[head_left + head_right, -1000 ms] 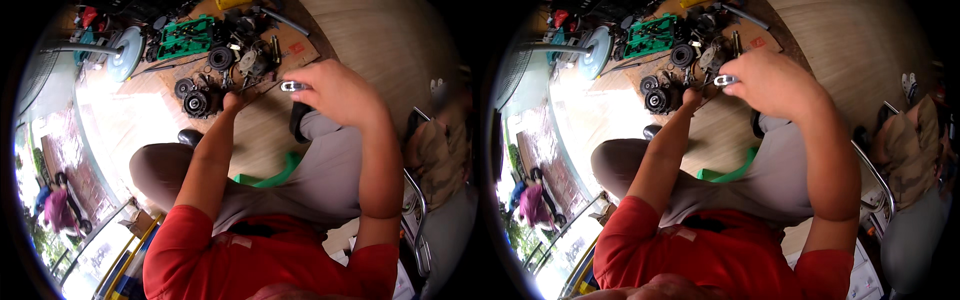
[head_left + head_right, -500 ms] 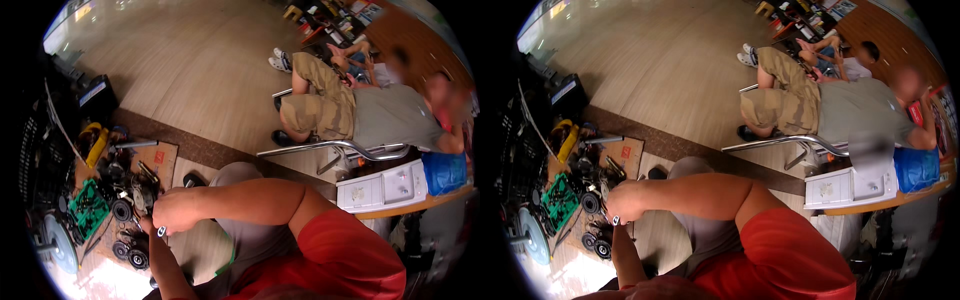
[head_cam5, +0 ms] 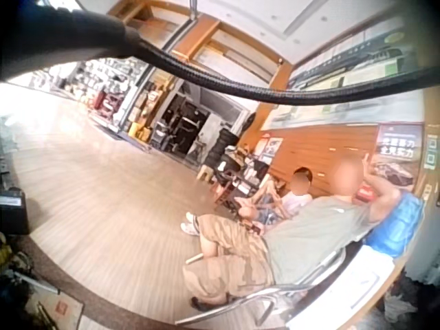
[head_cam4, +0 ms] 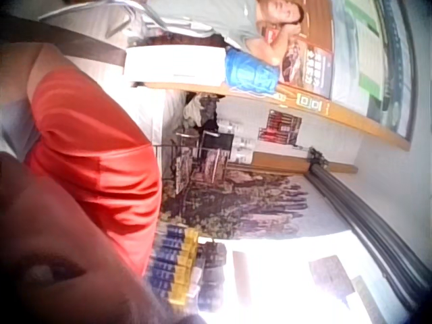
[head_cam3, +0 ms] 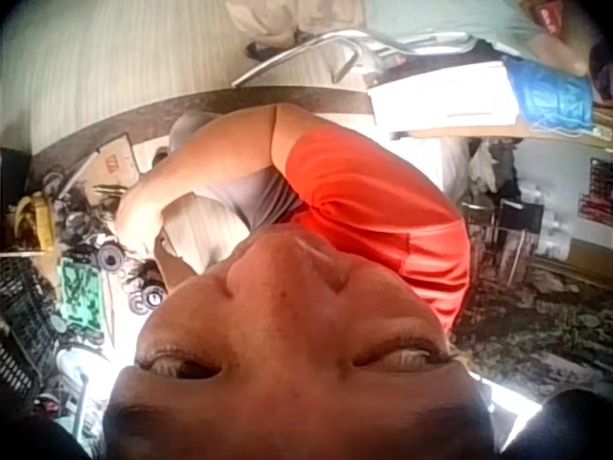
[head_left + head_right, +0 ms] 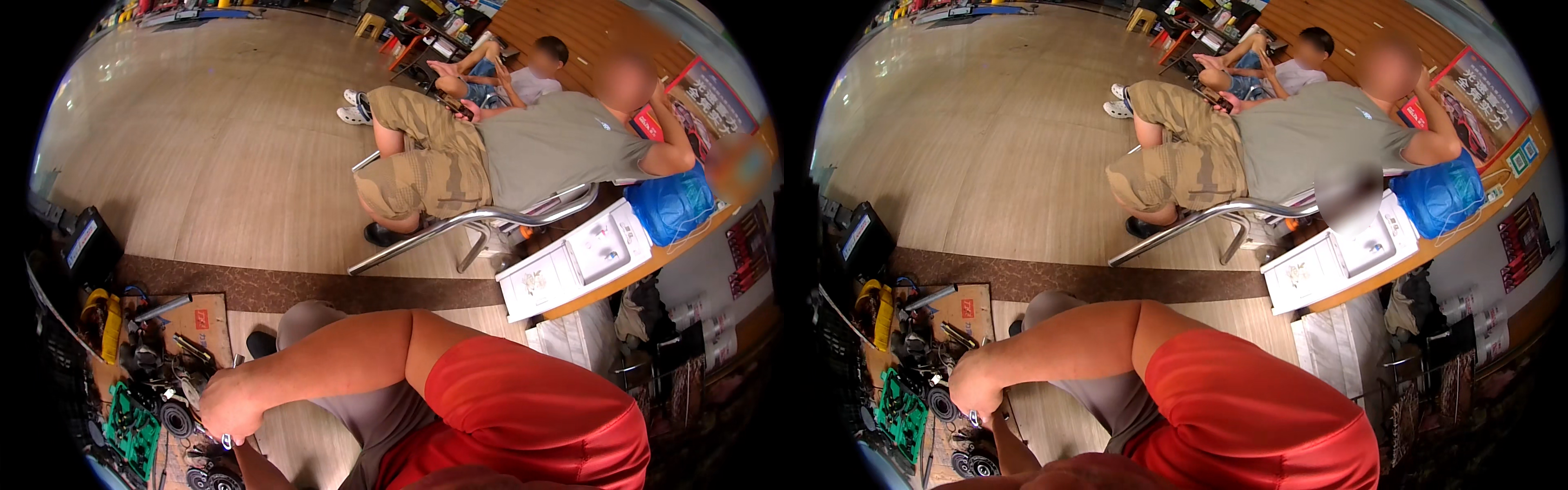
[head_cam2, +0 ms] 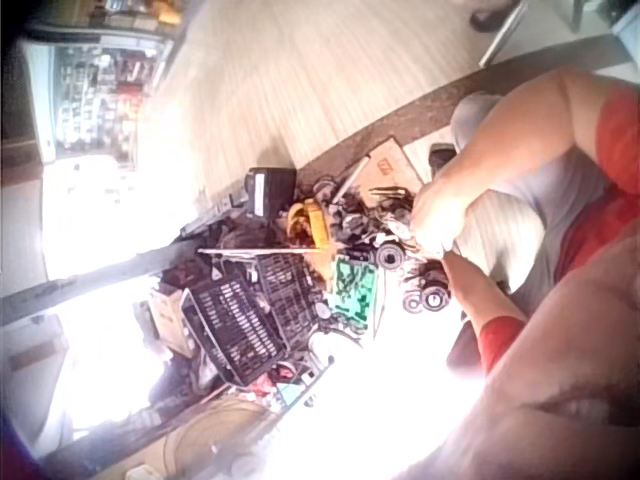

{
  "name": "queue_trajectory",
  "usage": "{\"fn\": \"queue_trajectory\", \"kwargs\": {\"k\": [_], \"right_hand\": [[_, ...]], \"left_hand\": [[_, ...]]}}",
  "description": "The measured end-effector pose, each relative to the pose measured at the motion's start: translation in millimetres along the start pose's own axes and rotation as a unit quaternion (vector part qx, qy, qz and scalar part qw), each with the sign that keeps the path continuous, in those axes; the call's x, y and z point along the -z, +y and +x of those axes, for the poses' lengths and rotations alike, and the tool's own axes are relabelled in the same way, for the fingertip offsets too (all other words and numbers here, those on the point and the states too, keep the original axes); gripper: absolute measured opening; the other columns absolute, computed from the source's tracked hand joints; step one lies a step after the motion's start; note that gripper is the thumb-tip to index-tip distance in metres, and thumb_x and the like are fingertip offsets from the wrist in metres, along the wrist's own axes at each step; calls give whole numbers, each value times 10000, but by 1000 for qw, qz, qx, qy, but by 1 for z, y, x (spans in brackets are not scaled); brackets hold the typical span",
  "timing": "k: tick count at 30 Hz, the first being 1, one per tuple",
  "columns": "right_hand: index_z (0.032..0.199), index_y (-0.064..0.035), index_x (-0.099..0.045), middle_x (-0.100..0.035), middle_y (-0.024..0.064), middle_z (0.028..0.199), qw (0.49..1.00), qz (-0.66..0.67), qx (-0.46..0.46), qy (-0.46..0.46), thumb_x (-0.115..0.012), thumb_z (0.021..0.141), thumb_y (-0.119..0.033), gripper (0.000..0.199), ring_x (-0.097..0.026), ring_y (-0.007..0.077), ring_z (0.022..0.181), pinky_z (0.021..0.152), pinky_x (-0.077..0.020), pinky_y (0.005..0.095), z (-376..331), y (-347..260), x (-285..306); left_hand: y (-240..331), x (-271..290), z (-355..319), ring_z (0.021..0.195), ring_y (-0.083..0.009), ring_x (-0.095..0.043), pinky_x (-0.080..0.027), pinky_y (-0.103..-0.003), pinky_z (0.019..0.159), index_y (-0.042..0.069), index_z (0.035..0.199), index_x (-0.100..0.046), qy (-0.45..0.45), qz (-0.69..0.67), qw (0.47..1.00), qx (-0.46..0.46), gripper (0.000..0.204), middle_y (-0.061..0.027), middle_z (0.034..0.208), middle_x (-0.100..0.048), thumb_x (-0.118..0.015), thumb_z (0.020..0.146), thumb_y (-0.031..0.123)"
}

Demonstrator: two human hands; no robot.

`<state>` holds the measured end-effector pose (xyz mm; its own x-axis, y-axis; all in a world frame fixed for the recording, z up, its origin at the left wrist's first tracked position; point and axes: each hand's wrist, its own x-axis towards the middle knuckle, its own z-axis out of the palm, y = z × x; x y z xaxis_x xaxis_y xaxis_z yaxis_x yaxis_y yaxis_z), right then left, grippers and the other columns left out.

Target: The person disassembles parts of a small motor by hand and using a wrench, removing gears and housing components.

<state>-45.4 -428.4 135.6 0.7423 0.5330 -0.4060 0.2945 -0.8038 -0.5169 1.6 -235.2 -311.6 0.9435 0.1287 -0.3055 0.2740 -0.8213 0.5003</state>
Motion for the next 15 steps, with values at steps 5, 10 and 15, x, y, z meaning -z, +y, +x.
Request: {"fn": "queue_trajectory", "kwargs": {"k": [5, 10, 15], "right_hand": [[957, -113, -711, -698, 114, 876, 1000, -19, 1, -8, -689, 799, -304, 249, -654, 324, 893, 738, -523, 438, 0, 4, 3], [957, -103, -708, -696, 121, 876, 1000, -4, -22, -12, -686, 803, -310, 259, -654, 328, 891, 743, -522, 437, -3, 5, 10], [958, -90, -707, -691, 134, 897, 1000, -3, 8, -15, -678, 813, -277, 239, -645, 331, 923, 778, -520, 451, -5, 5, 13]], "left_hand": [[4, 1, -6, 842, -314, -649, -516, -425, 710, 9, 1012, -658, 3, -6, 1000, 1, 281, -189, 942, -678, -520, 912, 232], [-4, 7, -12, 834, -310, -644, -510, -425, 706, 3, 1010, -658, 5, -11, 1000, 2, 286, -189, 935, -678, -527, 909, 236], [-11, 14, -18, 827, -306, -638, -503, -424, 701, -3, 1007, -657, 12, -19, 1000, 6, 292, -190, 928, -679, -533, 906, 240]]}}
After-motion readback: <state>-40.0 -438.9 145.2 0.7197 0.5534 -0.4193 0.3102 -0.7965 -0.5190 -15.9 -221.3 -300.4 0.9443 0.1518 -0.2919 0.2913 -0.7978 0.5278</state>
